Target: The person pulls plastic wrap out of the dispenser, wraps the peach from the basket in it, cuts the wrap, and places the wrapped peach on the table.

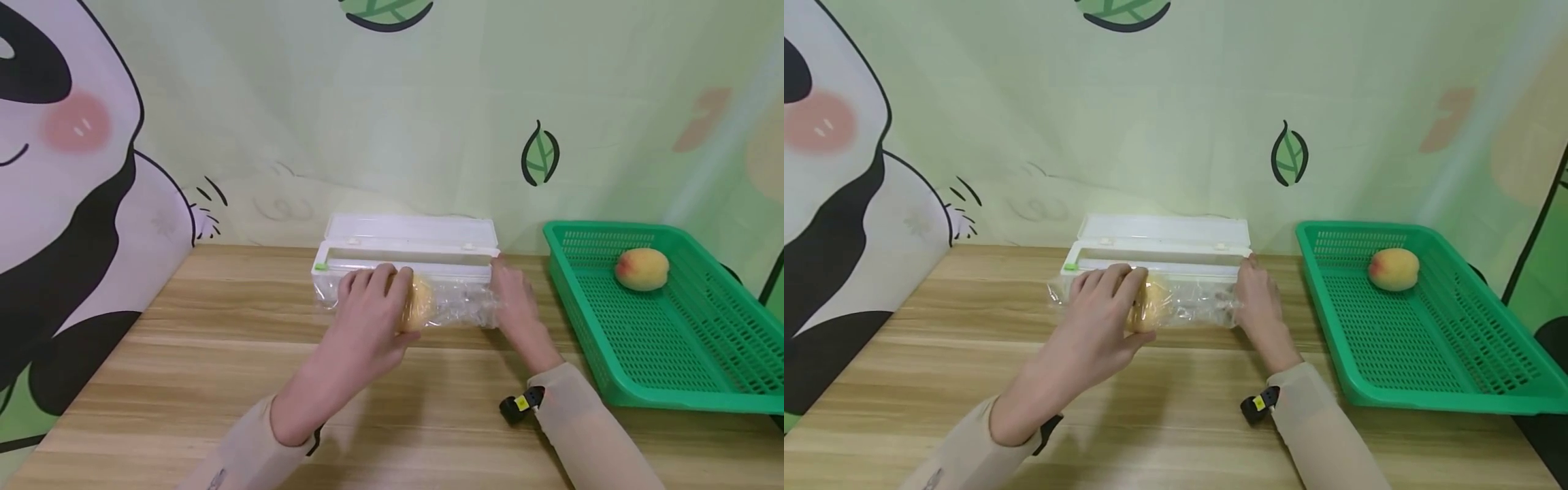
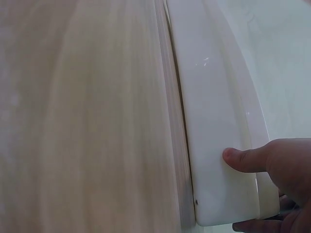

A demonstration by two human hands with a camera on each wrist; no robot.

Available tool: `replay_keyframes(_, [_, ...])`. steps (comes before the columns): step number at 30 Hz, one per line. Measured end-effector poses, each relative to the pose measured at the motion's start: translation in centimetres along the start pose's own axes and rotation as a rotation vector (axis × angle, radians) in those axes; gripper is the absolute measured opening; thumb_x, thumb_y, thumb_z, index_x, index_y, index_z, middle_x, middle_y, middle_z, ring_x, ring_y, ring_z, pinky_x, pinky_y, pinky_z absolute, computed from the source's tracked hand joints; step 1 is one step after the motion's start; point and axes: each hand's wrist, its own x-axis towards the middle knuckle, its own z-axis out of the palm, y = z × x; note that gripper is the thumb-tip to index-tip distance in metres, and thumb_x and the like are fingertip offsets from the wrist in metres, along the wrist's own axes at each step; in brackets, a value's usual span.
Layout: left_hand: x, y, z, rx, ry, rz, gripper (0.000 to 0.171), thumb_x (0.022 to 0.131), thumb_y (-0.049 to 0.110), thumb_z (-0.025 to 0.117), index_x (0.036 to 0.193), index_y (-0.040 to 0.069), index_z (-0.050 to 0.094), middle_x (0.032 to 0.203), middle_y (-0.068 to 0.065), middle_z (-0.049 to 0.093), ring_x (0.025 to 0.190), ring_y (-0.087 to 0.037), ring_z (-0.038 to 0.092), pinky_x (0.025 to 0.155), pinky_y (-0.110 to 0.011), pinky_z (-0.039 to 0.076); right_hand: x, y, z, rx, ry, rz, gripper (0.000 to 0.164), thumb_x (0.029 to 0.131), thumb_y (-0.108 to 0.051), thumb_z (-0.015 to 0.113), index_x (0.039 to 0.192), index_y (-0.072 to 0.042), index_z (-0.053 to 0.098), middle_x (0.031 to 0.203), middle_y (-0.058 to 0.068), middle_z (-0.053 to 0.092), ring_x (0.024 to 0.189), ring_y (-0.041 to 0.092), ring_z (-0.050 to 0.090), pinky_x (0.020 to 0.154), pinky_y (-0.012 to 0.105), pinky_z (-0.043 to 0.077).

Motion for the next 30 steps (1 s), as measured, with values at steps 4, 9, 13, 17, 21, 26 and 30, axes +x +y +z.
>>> replay_keyframes(4, [-0.3,0.2,-0.3,0.007,0.002,0.008,0.074,0.061,0.032,0.094,0.116,0.007,0.051,0.107,-0.007,0.05,0.097,-0.031,0.05,0.093,-0.047,0.031,0.2,-0.1,0.2,-0.019,-0.015,0.024,0.027,0.087,0.008,0.054,0.113,0.016,0.053,0.071,0.022,0.058,0.065,0.042,0.064,0.052,0.048,0.048])
replay_keyframes(9, [-0.7,0.5,-0.6,0.015,-0.017,0.02,0.074,0.062,0.036,0.094,0.115,0.007,0.052,0.106,-0.007,0.052,0.097,-0.031,0.05,0.093,-0.047,0.03,0.3,-0.3,0.1,0.046,-0.071,0.085,0.044,0.084,-0.012,0.073,0.116,0.011,0.053,0.082,0.022,0.061,0.072,0.041,0.065,0.058,0.047,0.049])
replay_keyframes(13, [-1.0,0.7,-0.7,0.008,-0.054,0.026,0.072,0.062,0.037,0.093,0.114,0.009,0.053,0.106,-0.006,0.052,0.099,-0.028,0.052,0.094,-0.047,0.03,0.2,-0.4,0.0,0.115,-0.113,0.125,0.063,0.076,-0.03,0.084,0.118,0.005,0.051,0.09,0.021,0.063,0.078,0.037,0.066,0.061,0.043,0.051])
replay_keyframes(17, [-1.2,0.8,-0.6,0.007,-0.097,0.027,0.07,0.063,0.038,0.092,0.114,0.01,0.053,0.106,-0.004,0.052,0.098,-0.025,0.053,0.092,-0.044,0.03,0.1,-0.4,0.0,0.119,-0.117,0.133,0.069,0.076,-0.031,0.085,0.121,0.007,0.049,0.091,0.022,0.062,0.074,0.034,0.064,0.059,0.04,0.051])
replay_keyframes(21, [-1.4,0.8,-0.1,0.021,-0.147,0.017,0.07,0.064,0.041,0.091,0.115,0.011,0.054,0.107,-0.005,0.054,0.098,-0.025,0.054,0.091,-0.044,0.031,0.1,-0.6,0.1,0.13,-0.114,0.153,0.067,0.076,-0.029,0.085,0.121,0.005,0.05,0.093,0.021,0.062,0.076,0.034,0.063,0.059,0.041,0.05])
replay_keyframes(26, [-1.8,0.6,0.9,0.022,-0.218,-0.009,0.071,0.067,0.042,0.089,0.12,0.011,0.054,0.11,-0.006,0.055,0.101,-0.028,0.055,0.094,-0.047,0.031,0.0,-0.8,0.1,0.136,-0.114,0.166,0.065,0.076,-0.029,0.085,0.121,0.003,0.052,0.096,0.02,0.062,0.08,0.035,0.064,0.062,0.042,0.05])
replay_keyframes(30, [-2.0,0.5,1.6,0.019,-0.252,-0.021,0.073,0.068,0.042,0.089,0.123,0.011,0.053,0.113,-0.006,0.055,0.105,-0.029,0.055,0.095,-0.048,0.031,0.2,-0.7,0.1,0.122,-0.112,0.149,0.065,0.076,-0.03,0.085,0.12,0.005,0.053,0.098,0.022,0.062,0.082,0.038,0.065,0.065,0.044,0.051])
